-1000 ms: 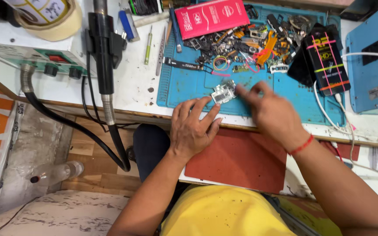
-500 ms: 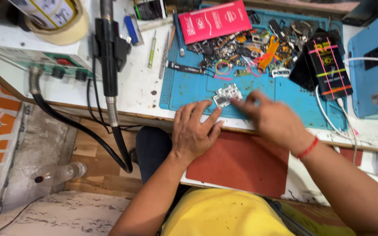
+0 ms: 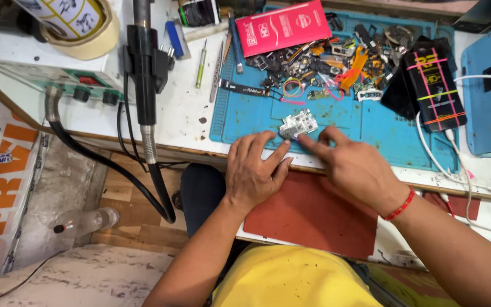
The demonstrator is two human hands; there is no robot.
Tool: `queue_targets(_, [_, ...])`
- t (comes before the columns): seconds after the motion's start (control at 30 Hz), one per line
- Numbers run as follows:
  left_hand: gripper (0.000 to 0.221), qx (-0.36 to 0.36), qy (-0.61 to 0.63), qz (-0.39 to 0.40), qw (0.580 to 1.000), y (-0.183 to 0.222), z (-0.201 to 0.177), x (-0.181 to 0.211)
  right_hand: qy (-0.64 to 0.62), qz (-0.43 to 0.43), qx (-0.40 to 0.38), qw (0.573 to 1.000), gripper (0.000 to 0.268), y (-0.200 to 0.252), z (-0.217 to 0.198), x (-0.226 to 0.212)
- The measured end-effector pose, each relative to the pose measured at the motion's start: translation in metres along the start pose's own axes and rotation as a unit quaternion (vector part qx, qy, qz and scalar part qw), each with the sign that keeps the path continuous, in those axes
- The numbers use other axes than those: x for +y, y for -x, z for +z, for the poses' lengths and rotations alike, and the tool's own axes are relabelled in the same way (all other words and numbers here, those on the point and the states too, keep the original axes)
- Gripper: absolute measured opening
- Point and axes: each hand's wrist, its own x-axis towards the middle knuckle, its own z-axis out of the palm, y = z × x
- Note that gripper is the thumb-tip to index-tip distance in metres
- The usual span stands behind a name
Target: The person brushes a small circuit board with a purple brush and scrapes parts of it using a small metal tool while it sits on a blue work mat.
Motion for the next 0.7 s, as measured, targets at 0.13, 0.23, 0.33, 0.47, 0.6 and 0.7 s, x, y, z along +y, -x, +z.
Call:
queue_targets(0.13, [0.032, -0.012, 0.004, 0.0, 1.0, 0.002, 0.003, 0.0, -0.005, 0.028, 0.016, 0.999, 0.063, 0.008, -0.001, -0.001])
queue_targets(0.23, [0.032, -0.006, -0.004, -0.001, 1.0, 0.001, 0.001, -0.001, -0.007, 0.002, 0.017, 1.0, 0.064, 0.005, -0.004, -0.01])
queue_targets(0.33, [0.032, -0.012, 0.0, -0.003, 1.0, 0.005, 0.003, 0.001, 0.005, 0.061, 0.027, 0.998, 0.062, 0.001, -0.006, -0.001])
queue_targets(0.47, [0.031, -0.005, -0.009, -0.001, 1.0, -0.002, 0.001, -0.003, -0.018, 0.001, 0.029, 0.999, 0.063, 0.007, 0.006, -0.018])
queue_targets(0.6, [0.032, -0.008, -0.008, -0.001, 1.0, 0.004, 0.003, -0.001, -0.006, 0.061, 0.032, 0.998, 0.059, 0.003, 0.003, -0.001])
queue_targets(0.7, [0.032, -0.006, 0.005, 0.002, 1.0, 0.001, 0.001, -0.001, -0.007, 0.018, 0.02, 1.0, 0.067, 0.004, 0.0, -0.013])
